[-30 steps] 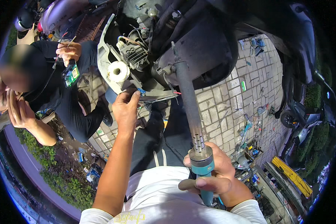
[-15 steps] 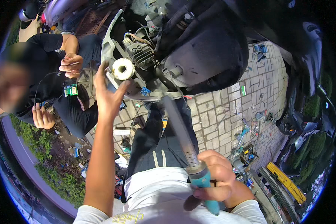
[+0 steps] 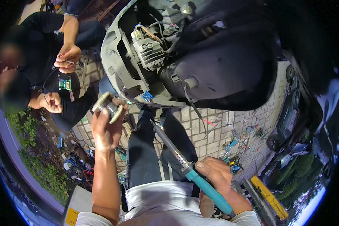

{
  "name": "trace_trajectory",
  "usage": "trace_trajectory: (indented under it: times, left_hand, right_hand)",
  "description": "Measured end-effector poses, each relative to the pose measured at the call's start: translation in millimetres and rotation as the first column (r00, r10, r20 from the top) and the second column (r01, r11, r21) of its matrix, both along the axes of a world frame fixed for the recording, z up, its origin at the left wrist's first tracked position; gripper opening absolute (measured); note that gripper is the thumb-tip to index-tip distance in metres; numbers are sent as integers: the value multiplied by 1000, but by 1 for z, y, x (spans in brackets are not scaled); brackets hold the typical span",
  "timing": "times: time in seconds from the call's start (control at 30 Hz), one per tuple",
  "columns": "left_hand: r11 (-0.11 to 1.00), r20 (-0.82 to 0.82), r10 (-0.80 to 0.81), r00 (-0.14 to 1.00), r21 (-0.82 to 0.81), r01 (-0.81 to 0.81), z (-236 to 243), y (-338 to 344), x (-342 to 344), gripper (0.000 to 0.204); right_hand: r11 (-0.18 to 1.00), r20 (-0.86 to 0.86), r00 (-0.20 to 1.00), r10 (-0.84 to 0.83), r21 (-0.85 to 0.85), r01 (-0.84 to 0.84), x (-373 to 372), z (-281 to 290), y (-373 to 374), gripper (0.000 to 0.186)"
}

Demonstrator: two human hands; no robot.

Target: The person plugs in a soldering iron and then sits on the ground to solder wires and a small circuit board. Another person assists by holding the wires and components steady during the process.

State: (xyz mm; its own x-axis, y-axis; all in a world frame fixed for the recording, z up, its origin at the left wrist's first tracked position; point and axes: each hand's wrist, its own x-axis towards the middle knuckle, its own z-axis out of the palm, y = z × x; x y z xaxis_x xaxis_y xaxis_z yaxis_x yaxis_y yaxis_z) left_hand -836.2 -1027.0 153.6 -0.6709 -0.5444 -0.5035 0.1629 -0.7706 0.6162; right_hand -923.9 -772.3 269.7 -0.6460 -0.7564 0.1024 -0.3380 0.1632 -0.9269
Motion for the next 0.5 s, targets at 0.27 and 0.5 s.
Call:
trace_trajectory:
  times: [0.27, 0.5]
  left_hand:
    - [979, -25, 139, 990, 156, -133, -1, 40, 14, 52]
    - [974, 196, 225, 955, -6, -228, -11, 50, 21, 53]
  right_hand:
    - [972, -1, 973, 231, -39, -231, -37, -37, -4, 52]
    - [996, 112, 990, 88, -41, -84, -48, -62, -15, 59]
